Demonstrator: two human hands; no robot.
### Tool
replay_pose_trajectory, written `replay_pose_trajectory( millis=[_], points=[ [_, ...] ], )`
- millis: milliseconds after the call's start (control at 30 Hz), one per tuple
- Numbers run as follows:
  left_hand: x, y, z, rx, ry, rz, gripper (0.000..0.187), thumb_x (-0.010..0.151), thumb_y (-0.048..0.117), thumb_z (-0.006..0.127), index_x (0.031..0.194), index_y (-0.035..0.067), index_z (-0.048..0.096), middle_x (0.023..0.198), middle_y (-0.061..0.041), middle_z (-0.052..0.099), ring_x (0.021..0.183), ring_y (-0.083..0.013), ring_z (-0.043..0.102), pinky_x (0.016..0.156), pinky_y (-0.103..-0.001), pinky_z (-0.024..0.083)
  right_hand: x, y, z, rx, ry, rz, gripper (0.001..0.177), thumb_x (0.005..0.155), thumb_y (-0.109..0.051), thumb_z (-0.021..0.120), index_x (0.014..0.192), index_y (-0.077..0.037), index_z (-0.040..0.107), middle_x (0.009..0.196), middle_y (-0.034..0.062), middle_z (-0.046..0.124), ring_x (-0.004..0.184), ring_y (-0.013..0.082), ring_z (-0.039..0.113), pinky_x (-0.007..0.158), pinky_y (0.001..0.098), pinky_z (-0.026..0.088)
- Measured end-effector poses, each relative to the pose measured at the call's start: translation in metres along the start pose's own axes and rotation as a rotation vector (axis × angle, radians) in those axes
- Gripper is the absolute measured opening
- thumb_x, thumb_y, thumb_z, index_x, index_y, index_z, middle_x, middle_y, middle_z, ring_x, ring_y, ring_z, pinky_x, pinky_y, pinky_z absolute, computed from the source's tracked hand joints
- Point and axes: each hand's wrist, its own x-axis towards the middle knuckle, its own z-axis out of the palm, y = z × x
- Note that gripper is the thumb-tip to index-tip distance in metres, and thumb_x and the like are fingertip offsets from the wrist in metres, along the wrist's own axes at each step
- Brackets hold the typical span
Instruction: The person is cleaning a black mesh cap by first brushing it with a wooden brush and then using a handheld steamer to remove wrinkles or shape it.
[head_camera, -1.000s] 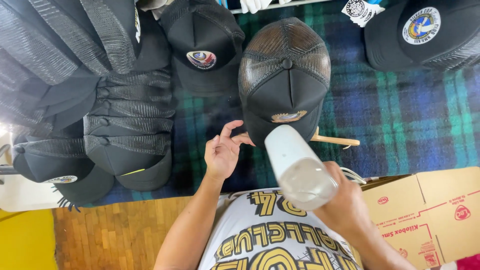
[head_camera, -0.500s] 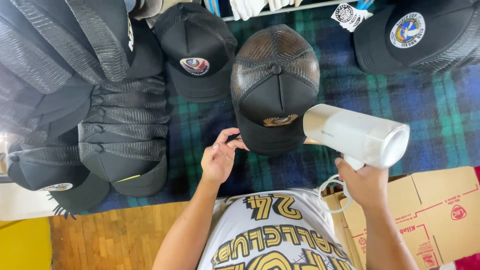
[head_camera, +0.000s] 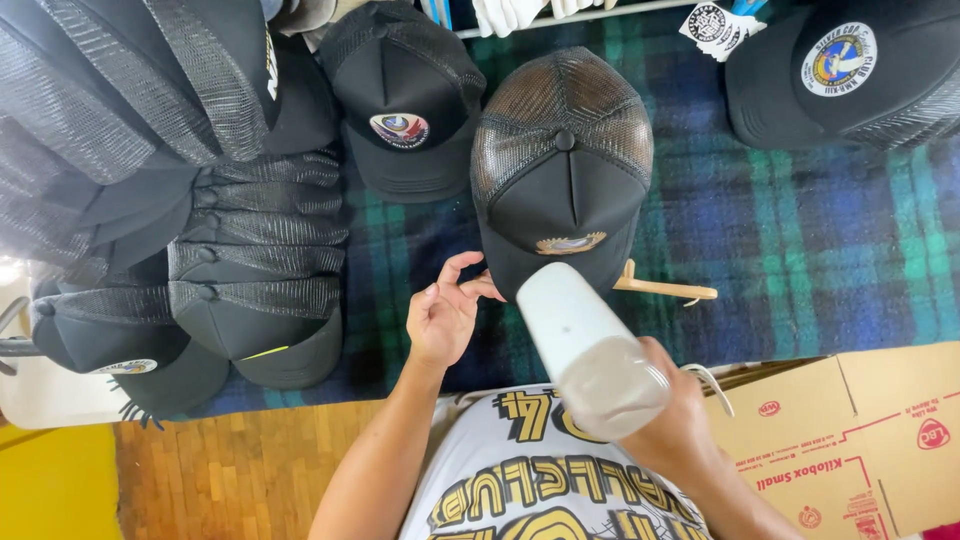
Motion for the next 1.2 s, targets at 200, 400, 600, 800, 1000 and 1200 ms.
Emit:
replay_pose_trajectory(
  millis=[200,400,600,800,1000,1200],
  points=[
    [-0.002,0.000,-0.005,-0.157,0.052,-0.133,0.067,0.097,0.049,0.043,0.145,0.002,0.045,0.110,-0.019,0.075,0.113,-0.0291,0.061,0.113,-0.045,0.030,0.007,-0.012,0.017,-0.232,0.053,-0.588,0.046,0.084,-0.040,0.070,0.116,-0.012,0.052,0.110,0.0068,0.061,0.071,0.0377,0.068,0.047,0.0519,0.051],
    [-0.003,-0.010,-0.011,-0.103,0.043,-0.013,0.050,0.103,0.043,0.035,0.108,0.002,0.063,0.140,-0.013,0.056,0.113,-0.0288,0.064,0.123,-0.048,0.021,0.014,0.015,0.013,-0.198,0.106,-0.526,0.058,0.072,-0.044,0.080,0.115,-0.012,0.056,0.110,0.0018,0.064,0.078,0.0310,0.073,0.055,0.0475,0.055],
    [-0.001,-0.020,-0.024,-0.037,-0.017,-0.014,0.067,0.099,0.050,0.034,0.138,-0.002,0.048,0.108,-0.027,0.072,0.119,-0.0322,0.059,0.126,-0.045,0.013,0.013,0.031,-0.011,0.020,0.137,0.085,0.055,0.054,-0.043,0.091,0.103,-0.034,0.067,0.080,-0.0052,0.078,0.078,0.0197,0.072,0.073,0.0376,0.054],
    [-0.001,-0.026,-0.030,-0.051,-0.044,-0.007,0.072,0.096,0.053,0.036,0.143,-0.001,0.044,0.104,-0.031,0.074,0.118,-0.0364,0.062,0.124,-0.047,0.017,0.053,0.064,-0.004,0.236,0.272,-0.189,0.012,0.077,-0.039,0.078,0.078,-0.030,0.070,0.071,-0.0055,0.070,0.061,0.0181,0.061,0.071,0.0326,0.054],
    [-0.001,-0.027,-0.031,-0.047,-0.048,-0.024,0.073,0.096,0.054,0.037,0.143,-0.001,0.044,0.105,-0.033,0.073,0.117,-0.0360,0.062,0.121,-0.046,0.022,0.072,0.064,-0.010,0.517,0.356,-0.522,0.037,0.093,-0.022,0.066,0.057,-0.018,0.069,0.059,-0.0006,0.062,0.051,0.0160,0.054,0.074,0.0288,0.055],
    [0.000,-0.026,-0.031,-0.050,-0.051,-0.014,0.074,0.095,0.054,0.038,0.143,-0.003,0.044,0.106,-0.035,0.073,0.115,-0.0381,0.065,0.119,-0.045,0.026,0.068,0.048,-0.020,0.671,0.316,-0.570,0.035,0.097,-0.007,0.062,0.062,-0.006,0.067,0.059,0.0071,0.062,0.057,0.0153,0.057,0.077,0.0322,0.055]
  ],
)
